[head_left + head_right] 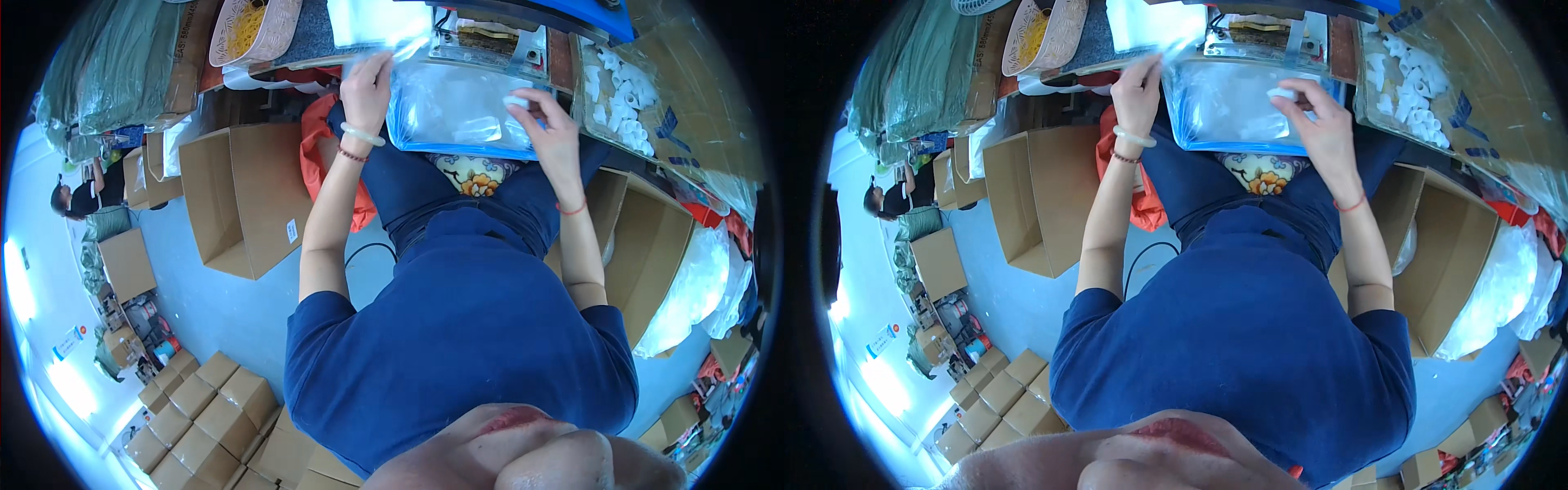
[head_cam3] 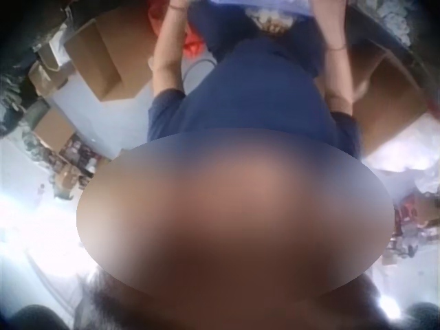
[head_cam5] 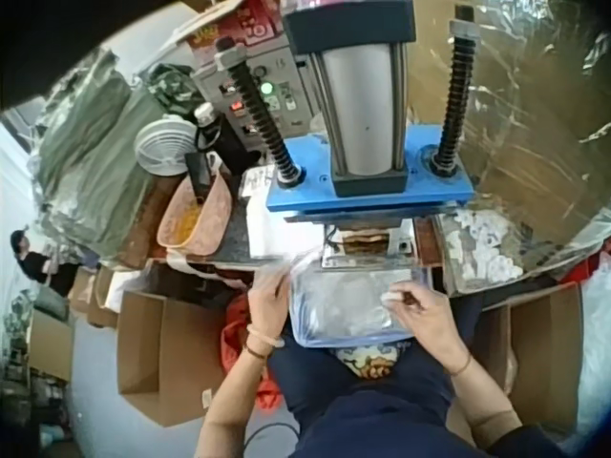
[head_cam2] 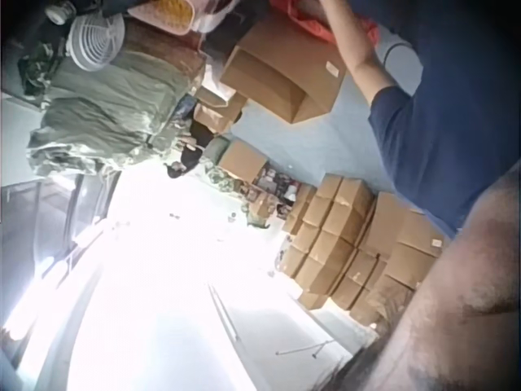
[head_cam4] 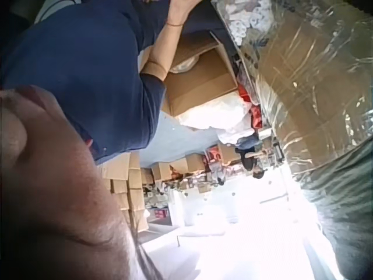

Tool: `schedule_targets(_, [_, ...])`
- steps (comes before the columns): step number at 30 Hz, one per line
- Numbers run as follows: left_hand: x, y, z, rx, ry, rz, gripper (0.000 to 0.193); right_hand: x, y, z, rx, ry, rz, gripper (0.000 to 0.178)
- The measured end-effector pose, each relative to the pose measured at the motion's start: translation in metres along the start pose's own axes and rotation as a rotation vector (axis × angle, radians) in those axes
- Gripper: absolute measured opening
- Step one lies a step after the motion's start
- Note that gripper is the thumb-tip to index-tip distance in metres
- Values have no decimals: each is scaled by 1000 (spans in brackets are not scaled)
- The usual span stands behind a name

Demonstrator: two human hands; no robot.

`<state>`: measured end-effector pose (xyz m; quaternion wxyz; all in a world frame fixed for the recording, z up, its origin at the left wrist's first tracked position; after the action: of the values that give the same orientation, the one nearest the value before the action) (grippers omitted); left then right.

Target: The person is using a heat-sealing machine to seal small items inside plastic bags.

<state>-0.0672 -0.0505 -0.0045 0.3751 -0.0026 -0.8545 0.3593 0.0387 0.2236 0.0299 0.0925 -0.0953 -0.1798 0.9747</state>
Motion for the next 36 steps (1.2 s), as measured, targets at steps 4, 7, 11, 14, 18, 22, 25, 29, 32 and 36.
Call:
schedule_targets(4, [13,18,11,394,288,-20,18,8,14,0,59,-104,48,23])
schedule_targets(7, [13,24,23,361,250,4,14,5,7,-3,54,-137,83,24])
schedule_targets(11, [-2,7,22,-82,-178,45,19,-17,10,-6,12,-89,62,25])
schedule_targets(14, [-9,3,-5,-506,-402,93,21,-19,19,-4,31,-15,120,25])
schedule_targets(18, [-3,8,-49,-798,-486,152,19,-1,-2,33,28,-227,-57,25])
schedule_targets(22, [-1,18,-77,-922,-529,224,20,5,-19,75,45,-417,-114,26])
schedule_targets(25, [-2,20,-81,-969,-533,258,22,8,-20,89,-72,-464,-83,24])
schedule_targets(29, [-11,31,-85,-996,-504,538,23,17,-16,79,-438,-517,93,27])
schedule_targets(32, [-28,49,-89,-1183,-661,760,23,27,-4,60,-609,-492,280,28])
schedule_targets(36, [-28,79,-81,-1452,-973,581,24,43,-25,49,-376,-333,34,26])
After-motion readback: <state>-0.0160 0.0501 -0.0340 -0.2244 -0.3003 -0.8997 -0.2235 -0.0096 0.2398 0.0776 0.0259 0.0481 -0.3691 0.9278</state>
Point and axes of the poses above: each hand's wrist, its own x-axis towards the middle knuckle, its own y-axis out of the palm, z = x × y, the point moved 6 cm from there along x, towards the middle knuckle, and after that the axes turned 12 degrees about y, right-handed, at the moved point
